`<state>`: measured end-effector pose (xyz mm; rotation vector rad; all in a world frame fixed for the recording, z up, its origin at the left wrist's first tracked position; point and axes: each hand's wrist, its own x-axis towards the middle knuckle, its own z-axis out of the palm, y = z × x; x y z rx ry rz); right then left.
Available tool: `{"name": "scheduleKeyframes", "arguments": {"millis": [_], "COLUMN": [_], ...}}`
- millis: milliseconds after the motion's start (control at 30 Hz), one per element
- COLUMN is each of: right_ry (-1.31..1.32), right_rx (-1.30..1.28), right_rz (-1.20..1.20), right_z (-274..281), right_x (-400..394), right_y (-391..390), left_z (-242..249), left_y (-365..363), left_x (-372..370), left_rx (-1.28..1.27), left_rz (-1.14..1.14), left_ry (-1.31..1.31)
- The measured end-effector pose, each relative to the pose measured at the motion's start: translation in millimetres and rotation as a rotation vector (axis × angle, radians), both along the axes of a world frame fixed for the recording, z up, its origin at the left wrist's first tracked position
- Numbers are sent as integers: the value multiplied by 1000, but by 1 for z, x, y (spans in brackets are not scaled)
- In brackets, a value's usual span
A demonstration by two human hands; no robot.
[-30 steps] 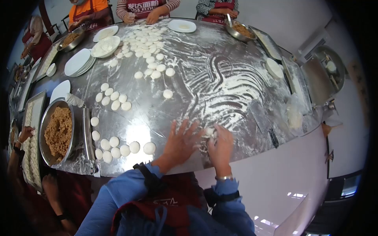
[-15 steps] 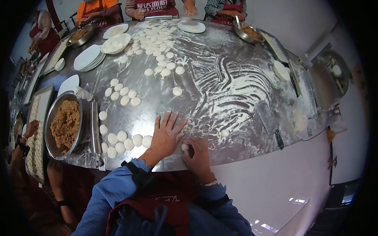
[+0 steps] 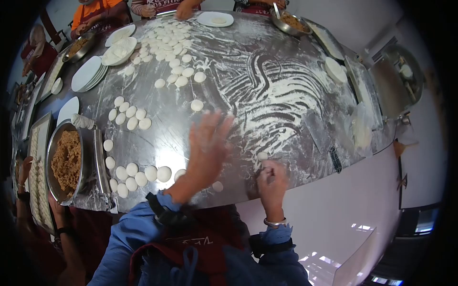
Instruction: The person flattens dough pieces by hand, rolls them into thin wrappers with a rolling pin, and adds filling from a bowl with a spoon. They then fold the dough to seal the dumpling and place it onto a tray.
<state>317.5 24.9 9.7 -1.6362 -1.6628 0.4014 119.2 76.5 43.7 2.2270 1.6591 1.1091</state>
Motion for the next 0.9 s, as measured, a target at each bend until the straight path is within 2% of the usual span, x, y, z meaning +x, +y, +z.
{"name": "scheduleKeyframes", "arguments": {"millis": [33,67,100,167,267,300,367,500,567,600,667,767,900], "right_ry": [-49,76,83,-49,-62,-60,76,153,-54,-53,-236,-201,-97], "right_rx": [-21,-164,-165,-43,-75,-75,-238,-262,17,19,-18,-4,67], "right_rz": [112,242,246,510,560,559,526,493,473,474,404,329,363], "right_z": [1,8,10,11,-6,-4,1,5,-2,-2,-3,-7,0], "right_x": [-6,-15,-27,-45,-52,-55,-60,-67,-69,-69,-67,-62,-62], "right_y": [-1,-8,-10,-15,-16,-16,-17,-16,-14,-14,-17,-21,-15], "left_z": [-1,-1,-1,-3,-7,-9,-11,-14,-15,-16,-17,-19,-18], "left_y": [2,4,5,1,-5,-7,-10,-12,-13,-14,-15,-17,-18], "left_x": [-8,-18,-25,-31,-33,-32,-32,-35,-38,-39,-42,-43,-42], "left_rx": [-7,-40,-73,-87,-137,-174,-169,-131,-129,-128,-126,-111,-99], "left_rz": [-1,27,56,55,31,12,5,13,19,22,23,16,10], "left_ry": [3,-30,-63,-57,-46,-37,-36,-61,-56,-53,-51,-51,-39]}}
